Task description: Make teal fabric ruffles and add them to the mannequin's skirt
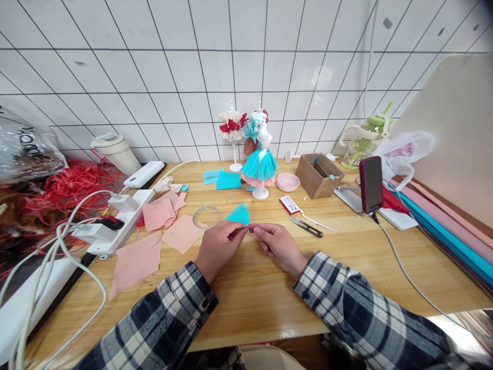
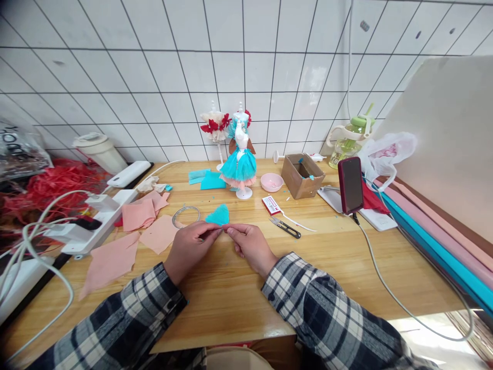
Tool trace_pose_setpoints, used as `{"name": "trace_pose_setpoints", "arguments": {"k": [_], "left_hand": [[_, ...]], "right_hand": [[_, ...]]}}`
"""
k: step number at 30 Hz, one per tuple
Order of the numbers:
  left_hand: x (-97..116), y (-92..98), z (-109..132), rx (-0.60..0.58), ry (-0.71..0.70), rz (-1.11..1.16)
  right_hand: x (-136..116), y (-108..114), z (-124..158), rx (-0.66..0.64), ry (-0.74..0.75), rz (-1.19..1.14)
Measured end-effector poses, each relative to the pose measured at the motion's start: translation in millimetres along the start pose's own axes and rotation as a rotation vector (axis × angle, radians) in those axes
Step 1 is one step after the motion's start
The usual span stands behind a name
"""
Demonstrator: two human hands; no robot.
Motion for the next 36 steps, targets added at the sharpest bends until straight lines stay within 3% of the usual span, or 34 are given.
{"name": "trace_pose_setpoints", "arguments": {"k": [9, 17, 23, 31, 36], "left_hand": [[2.6, -0.5, 1.0, -0.008, -0.017, -0.071], [-1.4, -7.3, 0.6, -0.011, 0.203, 0.205], [-3.2, -9.2, 2.9, -0.039, 0.29, 0.272], [1.2, -3.0, 1.7, -0.015, 0.054, 0.109], [7.9, -2.4, 3.4, -0.013, -0.012, 0.009]], "right_hand": [[1.1, -3.4, 2.8, -0.048, 0.003, 0.005], [-3.0, 2.1, -2.4, 0.032, 0.204, 0.241], [-3.0, 4.6, -5.7, 0.068, 0.204, 0.244], [5.4, 3.4, -7.8, 0.05, 0.141, 0.153], [4.6, 2.6, -6.6, 0.095, 0.181, 0.182]]}}
Point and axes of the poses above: each hand's wrist, its own z-axis away from the middle knuckle, its own y-axis out of the back of the hand, x = y × z, the point moved 5 cm from there along -z, towards the middle knuckle, and after that the axes turned 14 degrees about x, right-handed, at the moved point
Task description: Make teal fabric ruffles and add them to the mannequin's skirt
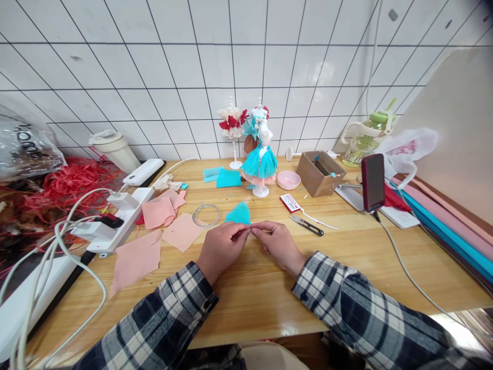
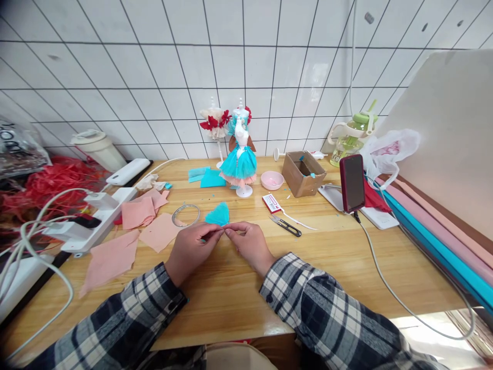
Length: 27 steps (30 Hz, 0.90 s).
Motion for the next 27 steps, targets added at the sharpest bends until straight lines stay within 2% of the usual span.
{"name": "trace_pose_setpoints", "arguments": {"k": [7, 11, 19, 27], "left_hand": [[1.5, -4.0, 1.1, -0.006, 0.037, 0.01], [-1.9, -5.3, 0.0, 0.009, 0.188, 0.153], [-13.3, -13.7, 1.1, -0.095, 0.497, 0.482], [-17.5, -14.8, -0.5, -0.145, 0.62, 0.581]], "right_hand": [[-1.3, 1.1, 0.0, 0.049, 0.061, 0.053], [-0.7, -0.3, 0.5, 0.031, 0.062, 0.029], [-3.6, -3.3, 2.4, -0.029, 0.033, -0.014], [-2.9, -4.4, 2.6, -0.077, -0.03, -0.075]]}}
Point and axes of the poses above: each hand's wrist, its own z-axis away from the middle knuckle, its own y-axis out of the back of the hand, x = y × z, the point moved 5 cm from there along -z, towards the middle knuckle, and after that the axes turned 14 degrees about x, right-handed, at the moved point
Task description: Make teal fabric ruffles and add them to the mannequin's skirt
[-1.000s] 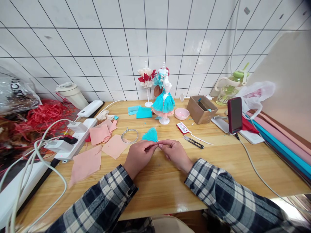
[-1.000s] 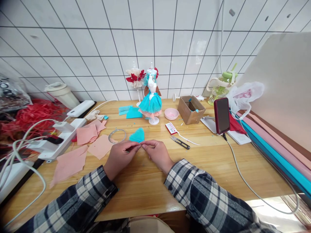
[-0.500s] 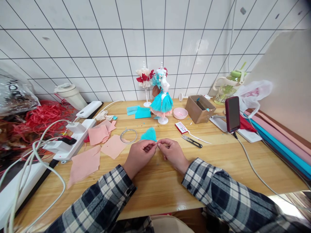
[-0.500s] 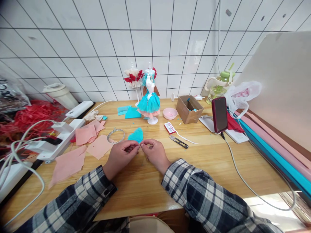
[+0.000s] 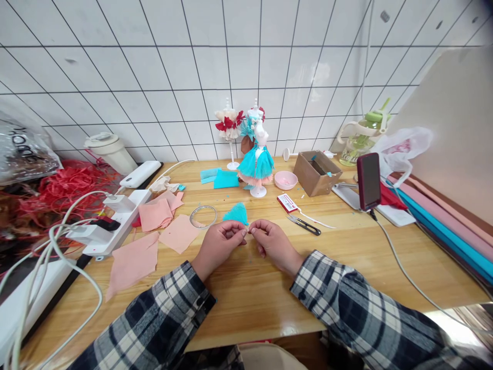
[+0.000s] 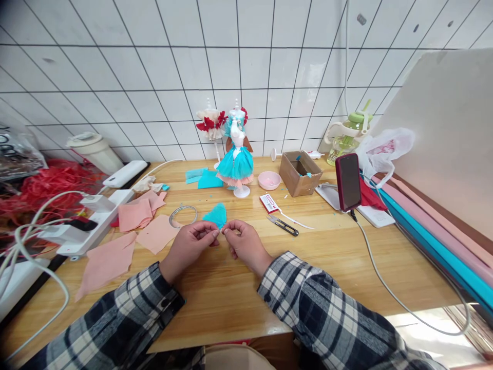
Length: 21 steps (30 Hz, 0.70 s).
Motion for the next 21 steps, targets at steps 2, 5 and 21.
{"name": "trace_pose_setpoints", "arguments": {"k": [2, 5, 21], "left_hand": [[-4.2, 0.4, -1.6, -0.01, 0.033, 0.013], [-10.2, 0.7, -3.9, -0.036, 0.083, 0.033], [-12.2, 3.5, -4.8, -0.001, 0.188, 0.149]], "right_hand": [[-1.0, 0.5, 0.2, 0.0, -0.024, -0.02], [-3.9, 1.0, 0.9, -0.012, -0.053, -0.043], [-25.4, 22.8, 2.8, 0.221, 0.234, 0.057]]}}
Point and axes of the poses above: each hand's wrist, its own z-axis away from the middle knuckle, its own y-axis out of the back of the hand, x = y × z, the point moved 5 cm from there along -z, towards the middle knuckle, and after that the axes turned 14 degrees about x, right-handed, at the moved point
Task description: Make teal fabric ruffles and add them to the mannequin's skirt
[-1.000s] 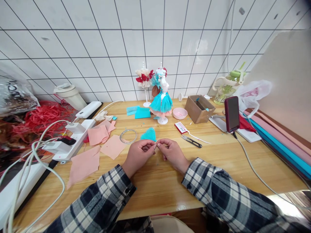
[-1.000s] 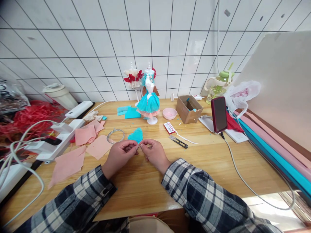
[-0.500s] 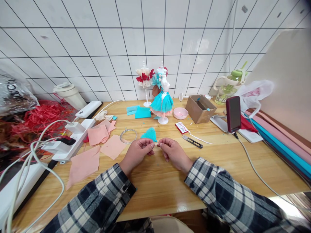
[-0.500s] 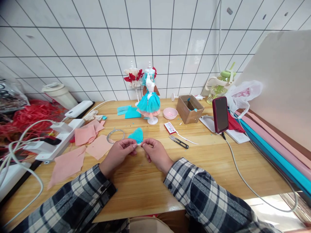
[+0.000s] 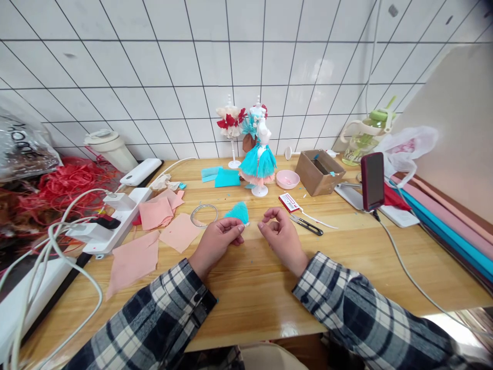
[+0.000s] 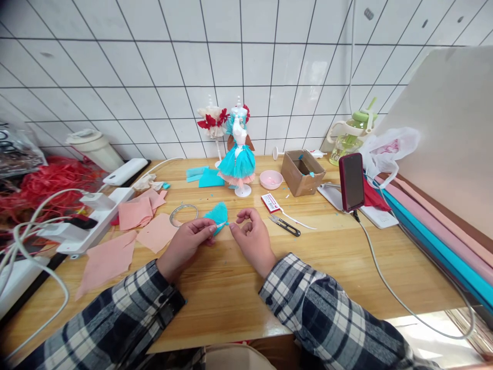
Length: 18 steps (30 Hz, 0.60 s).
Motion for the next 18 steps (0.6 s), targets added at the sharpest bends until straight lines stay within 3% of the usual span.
{"name": "trace_pose_setpoints", "arguments": {"k": [4, 7, 13, 18], "left_hand": [[0.3, -2.4, 1.4, -0.047, 0.01, 0.043], [0.3, -2.2, 1.3, -0.036, 0.0, 0.03], [0.5, 2.4, 0.3, 0.037, -0.026, -0.028], [6.4, 5.2, 4.0, 0.098, -0.153, -0.181]], "right_hand": [[11.4, -11.2, 1.9, -0.264, -0.277, -0.179], [17.1, -14.2, 2.3, -0.295, -0.348, -0.225], [17.5, -11.6, -3.8, -0.2, -0.272, -0.168], [2.7, 6.3, -15.8, 0.019, 0.044, 0.143]]}}
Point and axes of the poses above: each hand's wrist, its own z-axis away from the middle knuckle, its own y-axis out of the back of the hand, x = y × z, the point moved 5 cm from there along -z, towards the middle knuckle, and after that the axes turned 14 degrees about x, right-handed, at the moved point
